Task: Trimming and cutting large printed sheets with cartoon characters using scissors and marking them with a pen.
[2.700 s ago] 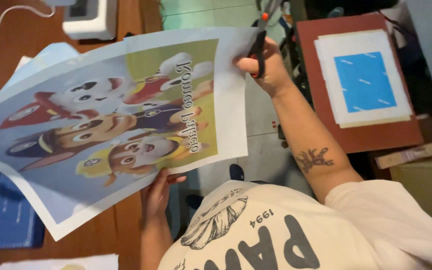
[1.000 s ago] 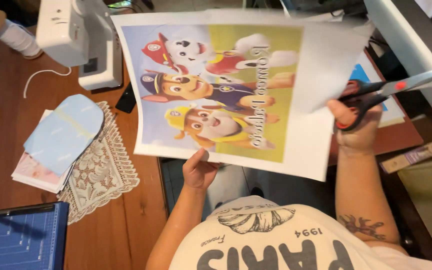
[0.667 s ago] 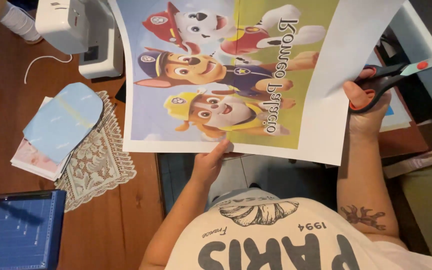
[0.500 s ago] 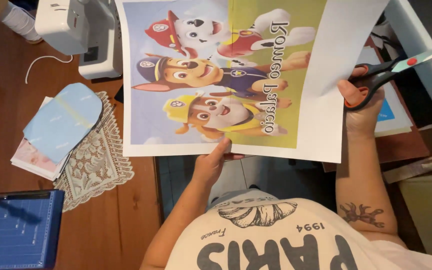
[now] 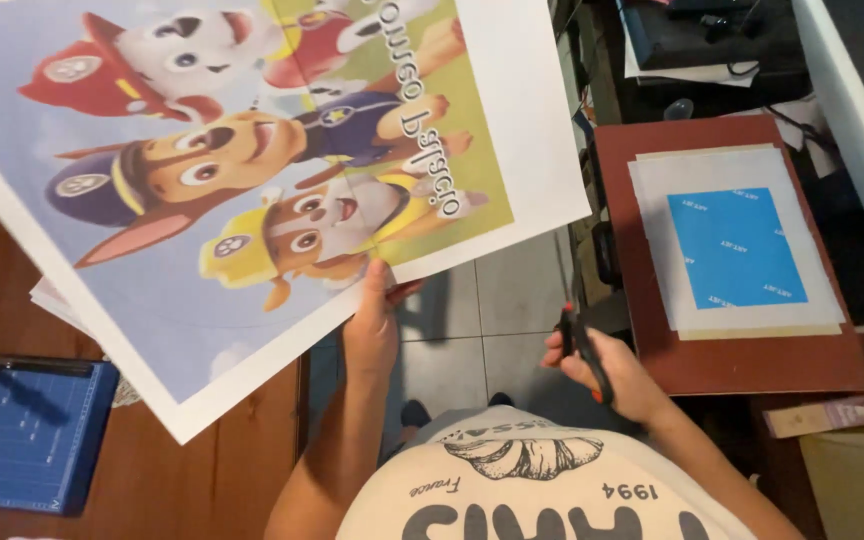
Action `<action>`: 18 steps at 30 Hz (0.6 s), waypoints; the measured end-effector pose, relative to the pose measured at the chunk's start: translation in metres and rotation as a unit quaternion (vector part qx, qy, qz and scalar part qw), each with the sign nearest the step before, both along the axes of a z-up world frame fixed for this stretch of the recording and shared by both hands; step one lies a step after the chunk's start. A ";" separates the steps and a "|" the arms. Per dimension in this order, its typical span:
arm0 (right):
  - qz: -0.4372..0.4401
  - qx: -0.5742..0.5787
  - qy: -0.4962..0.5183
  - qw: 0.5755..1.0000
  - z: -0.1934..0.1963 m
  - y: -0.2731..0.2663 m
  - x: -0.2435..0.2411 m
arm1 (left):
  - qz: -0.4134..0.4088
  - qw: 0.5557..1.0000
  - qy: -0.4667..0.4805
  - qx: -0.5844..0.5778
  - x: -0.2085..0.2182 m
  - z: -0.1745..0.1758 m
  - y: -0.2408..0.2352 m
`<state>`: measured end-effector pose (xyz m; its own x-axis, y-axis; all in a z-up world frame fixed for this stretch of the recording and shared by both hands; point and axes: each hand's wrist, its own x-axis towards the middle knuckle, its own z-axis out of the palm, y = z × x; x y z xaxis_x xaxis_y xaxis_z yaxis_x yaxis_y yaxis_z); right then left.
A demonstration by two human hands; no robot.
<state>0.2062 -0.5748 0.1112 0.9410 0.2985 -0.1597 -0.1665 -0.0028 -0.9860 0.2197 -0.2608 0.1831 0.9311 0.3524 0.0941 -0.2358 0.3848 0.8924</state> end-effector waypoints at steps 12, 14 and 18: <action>0.072 -0.070 -0.127 0.987 0.075 0.051 -0.005 | 0.061 0.996 -0.071 -0.005 -0.049 0.030 0.000; 0.065 -0.081 -0.121 0.987 0.079 0.064 0.008 | 0.048 0.996 -0.068 -0.014 -0.034 0.028 0.016; 0.061 -0.110 -0.137 0.983 0.075 0.078 0.017 | 0.031 0.997 -0.073 -0.001 -0.026 0.033 0.033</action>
